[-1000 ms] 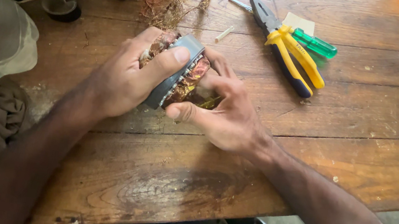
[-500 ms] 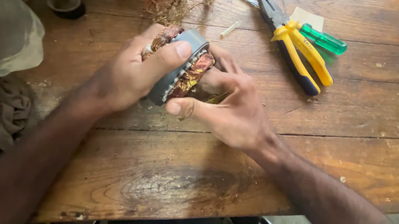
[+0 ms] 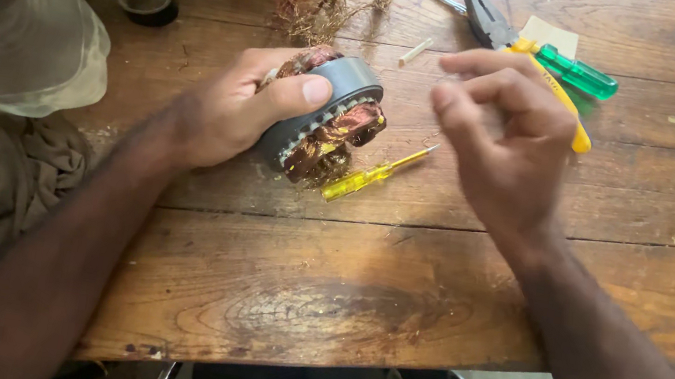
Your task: The person holds a motor stator on a wooden workbench and uses a yellow screwdriver to pry and loosen the copper windings from the slots. They then set the screwdriver down, use pliers to grip the windings, and pull the copper out by hand, working around the stator.
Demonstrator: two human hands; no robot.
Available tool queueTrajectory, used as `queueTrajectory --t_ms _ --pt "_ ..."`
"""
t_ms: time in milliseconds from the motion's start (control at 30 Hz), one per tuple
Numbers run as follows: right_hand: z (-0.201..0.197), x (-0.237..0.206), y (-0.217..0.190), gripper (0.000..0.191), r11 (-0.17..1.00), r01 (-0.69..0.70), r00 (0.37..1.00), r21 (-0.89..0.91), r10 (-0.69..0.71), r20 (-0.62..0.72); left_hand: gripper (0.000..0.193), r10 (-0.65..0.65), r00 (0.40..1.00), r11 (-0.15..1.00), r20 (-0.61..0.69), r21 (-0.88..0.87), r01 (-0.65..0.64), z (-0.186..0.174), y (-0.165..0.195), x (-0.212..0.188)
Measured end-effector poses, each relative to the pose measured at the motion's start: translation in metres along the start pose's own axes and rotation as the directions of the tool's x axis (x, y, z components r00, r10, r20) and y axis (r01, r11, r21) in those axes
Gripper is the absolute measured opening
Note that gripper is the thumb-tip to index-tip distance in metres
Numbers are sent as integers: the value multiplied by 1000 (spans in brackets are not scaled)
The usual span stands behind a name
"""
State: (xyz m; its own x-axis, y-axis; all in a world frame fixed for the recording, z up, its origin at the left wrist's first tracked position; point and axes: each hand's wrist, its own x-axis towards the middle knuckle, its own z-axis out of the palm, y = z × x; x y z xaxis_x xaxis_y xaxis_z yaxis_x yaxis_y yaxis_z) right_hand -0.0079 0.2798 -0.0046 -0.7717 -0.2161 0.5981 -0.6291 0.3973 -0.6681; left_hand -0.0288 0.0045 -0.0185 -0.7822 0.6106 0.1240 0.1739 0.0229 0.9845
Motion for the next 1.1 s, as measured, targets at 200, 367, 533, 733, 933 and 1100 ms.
queueTrajectory --t_ms 200,367,533,733,933,1100 --pt "18 -11 -7 13 924 323 946 -206 -308 100 43 16 1000 1000 3 10 -16 -1 -1 -1" --pt "19 -16 -7 11 901 366 920 -234 -312 236 41 53 998 997 13 -64 -53 2 -3 0" --pt "20 -14 -11 11 890 374 898 -262 -277 343 40 48 999 999 -18 -25 -48 3 -2 0" --pt "27 -14 -32 20 957 -55 882 -286 181 435 38 64 997 998 -31 -13 -64 5 1 -2" --pt "27 -15 -40 33 959 -165 892 -229 244 381 37 86 996 996 -40 1 -86 5 -1 -1" --pt "30 -19 -36 40 961 -164 900 -225 239 365 38 88 995 995 -43 -45 -90 7 -4 0"
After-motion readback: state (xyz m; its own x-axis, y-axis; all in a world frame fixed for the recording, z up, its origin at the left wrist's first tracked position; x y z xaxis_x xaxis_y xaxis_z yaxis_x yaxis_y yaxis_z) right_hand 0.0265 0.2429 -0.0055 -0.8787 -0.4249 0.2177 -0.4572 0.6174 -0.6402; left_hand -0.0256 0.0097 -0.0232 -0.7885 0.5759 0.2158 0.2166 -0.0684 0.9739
